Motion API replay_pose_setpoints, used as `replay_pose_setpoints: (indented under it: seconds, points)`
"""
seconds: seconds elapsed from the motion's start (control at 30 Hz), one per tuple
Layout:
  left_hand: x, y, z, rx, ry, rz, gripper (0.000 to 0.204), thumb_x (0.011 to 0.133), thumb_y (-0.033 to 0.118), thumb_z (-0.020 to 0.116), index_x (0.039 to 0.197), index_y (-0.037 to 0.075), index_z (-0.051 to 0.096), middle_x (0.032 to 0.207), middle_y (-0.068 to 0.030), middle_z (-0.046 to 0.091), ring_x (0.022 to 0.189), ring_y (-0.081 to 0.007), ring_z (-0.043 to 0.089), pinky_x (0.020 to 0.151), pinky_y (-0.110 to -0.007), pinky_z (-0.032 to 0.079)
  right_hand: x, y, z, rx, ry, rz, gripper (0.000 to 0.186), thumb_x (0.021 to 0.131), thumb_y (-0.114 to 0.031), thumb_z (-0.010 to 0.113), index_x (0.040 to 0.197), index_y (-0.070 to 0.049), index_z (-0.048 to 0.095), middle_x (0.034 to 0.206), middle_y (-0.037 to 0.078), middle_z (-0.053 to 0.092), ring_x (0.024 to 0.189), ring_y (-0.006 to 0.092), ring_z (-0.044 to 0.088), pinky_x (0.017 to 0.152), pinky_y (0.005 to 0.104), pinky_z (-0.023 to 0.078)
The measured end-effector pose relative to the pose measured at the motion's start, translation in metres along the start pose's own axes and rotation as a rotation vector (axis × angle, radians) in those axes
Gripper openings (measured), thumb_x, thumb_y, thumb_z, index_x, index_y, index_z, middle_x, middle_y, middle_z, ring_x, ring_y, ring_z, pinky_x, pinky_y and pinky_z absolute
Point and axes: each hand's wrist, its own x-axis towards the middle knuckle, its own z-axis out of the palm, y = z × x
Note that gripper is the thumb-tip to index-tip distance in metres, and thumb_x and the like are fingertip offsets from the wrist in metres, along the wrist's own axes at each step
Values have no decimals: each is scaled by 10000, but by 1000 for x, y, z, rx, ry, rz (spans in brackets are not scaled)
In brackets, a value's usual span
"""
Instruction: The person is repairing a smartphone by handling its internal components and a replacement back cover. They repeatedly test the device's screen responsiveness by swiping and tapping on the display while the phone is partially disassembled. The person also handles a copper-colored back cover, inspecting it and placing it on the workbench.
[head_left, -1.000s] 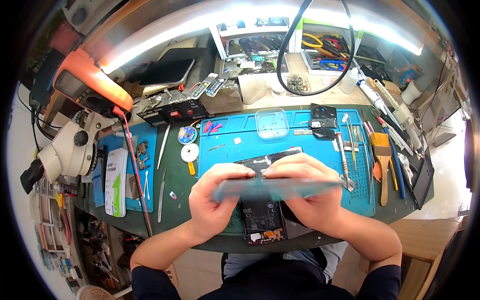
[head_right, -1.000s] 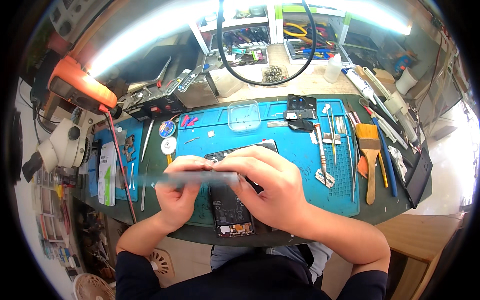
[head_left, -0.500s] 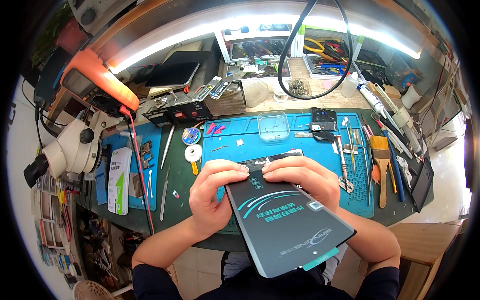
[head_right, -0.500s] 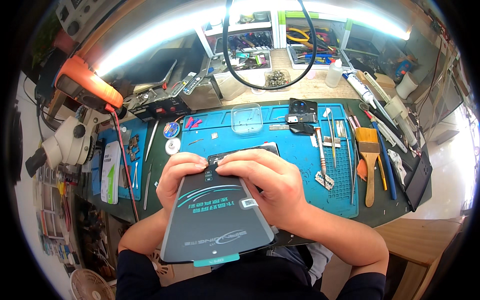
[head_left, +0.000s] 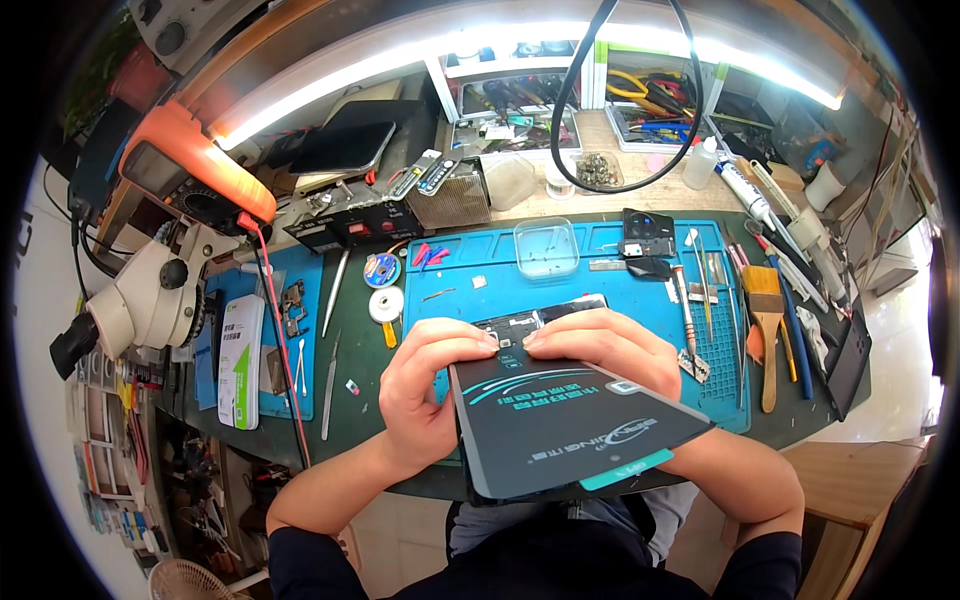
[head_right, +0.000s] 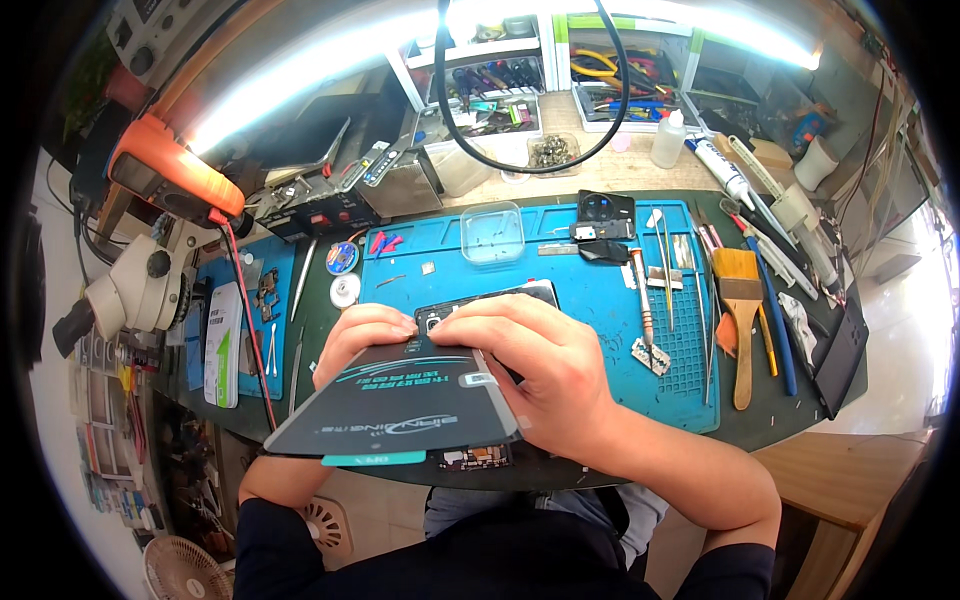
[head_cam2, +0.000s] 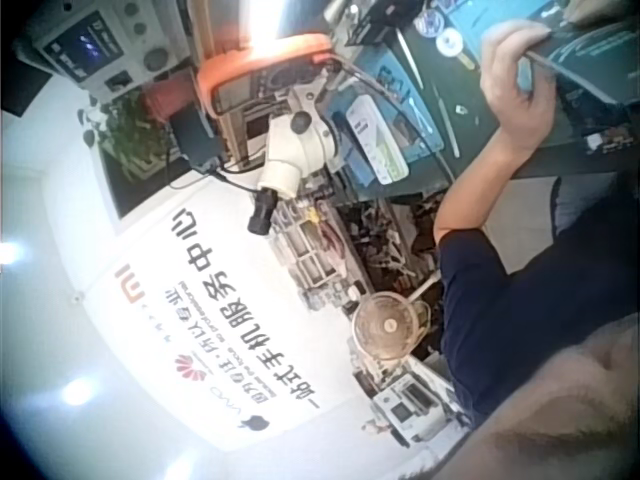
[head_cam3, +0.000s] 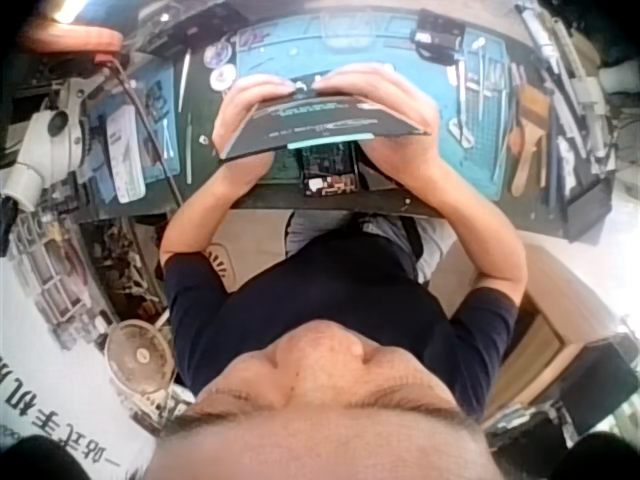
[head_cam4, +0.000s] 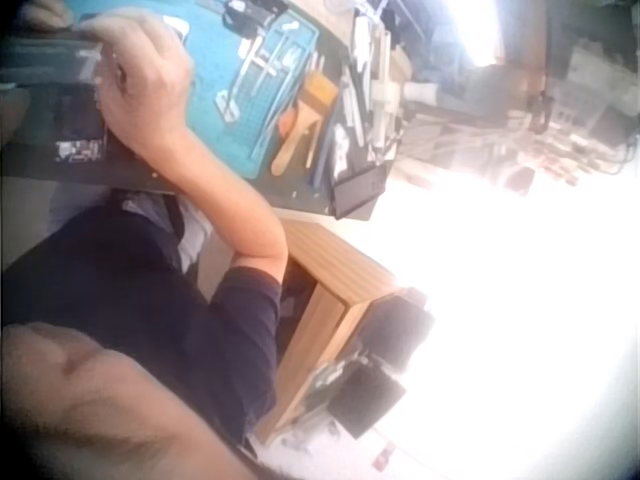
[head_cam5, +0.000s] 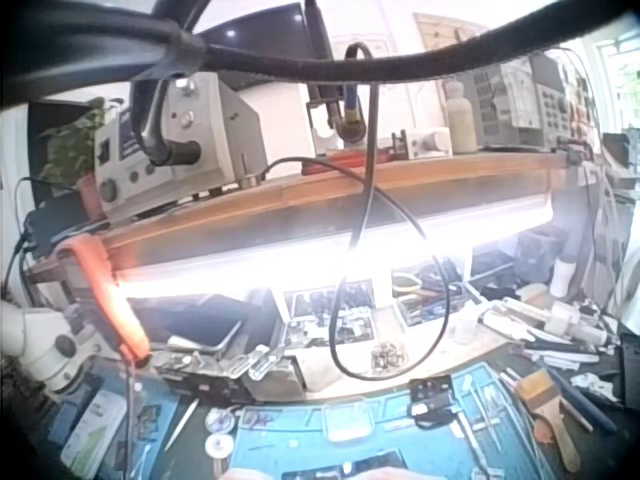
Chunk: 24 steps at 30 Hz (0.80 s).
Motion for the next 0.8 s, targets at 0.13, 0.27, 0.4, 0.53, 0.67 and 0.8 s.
replay_pose_setpoints:
  seconds: [0.13, 0.27, 0.4, 0.53, 0.67, 0.8]
  points:
    - [0, 0, 0, -12, -6, -25, 273, 851, -99, 746, 1111, -22, 720, 1094, -146, 743, 1013, -274, 726, 871, -347, 579, 0, 2, 0, -20, 4, -2, 281, 855, 47, 764, 1117, -52, 768, 1043, 116, 775, 927, 280, 768, 782, 360, 618]
    - [-10, 1, 4, -105, 29, -184, 223, 907, -93, 725, 1124, -43, 710, 1061, -133, 729, 974, -249, 700, 857, -325, 548, -3, 2, -1, -60, -5, 26, 243, 859, 23, 798, 1089, -46, 762, 1030, 120, 771, 899, 282, 759, 734, 350, 594]
    - [-10, 9, 4, -335, 40, -405, 169, 996, -52, 678, 1163, -57, 703, 1087, -106, 707, 999, -185, 646, 899, -293, 496, -2, -1, 3, -12, 22, 107, 195, 875, 19, 810, 1056, -25, 755, 953, 107, 763, 808, 273, 743, 697, 338, 571]
    - [-12, 5, 4, -439, 1, -468, 159, 1036, -19, 650, 1180, -64, 696, 1135, -89, 690, 1029, -143, 616, 919, -282, 483, -3, 0, 4, 88, 18, 236, 154, 907, 10, 792, 1056, 1, 752, 897, 100, 759, 777, 222, 745, 704, 315, 570]
    - [-10, 6, 2, -529, -29, -516, 179, 1061, -1, 626, 1214, -74, 685, 1150, -71, 673, 1027, -111, 594, 908, -269, 476, -7, 3, 8, 184, 24, 339, 158, 928, 4, 785, 1081, 22, 754, 883, 91, 766, 795, 168, 745, 739, 297, 582]
    - [-12, 4, 2, -571, -26, -537, 203, 1071, 5, 615, 1245, -79, 677, 1157, -61, 663, 1023, -98, 582, 895, -261, 470, -7, 5, 10, 265, 24, 399, 154, 943, 2, 778, 1093, 30, 755, 877, 82, 770, 809, 140, 740, 765, 295, 592]
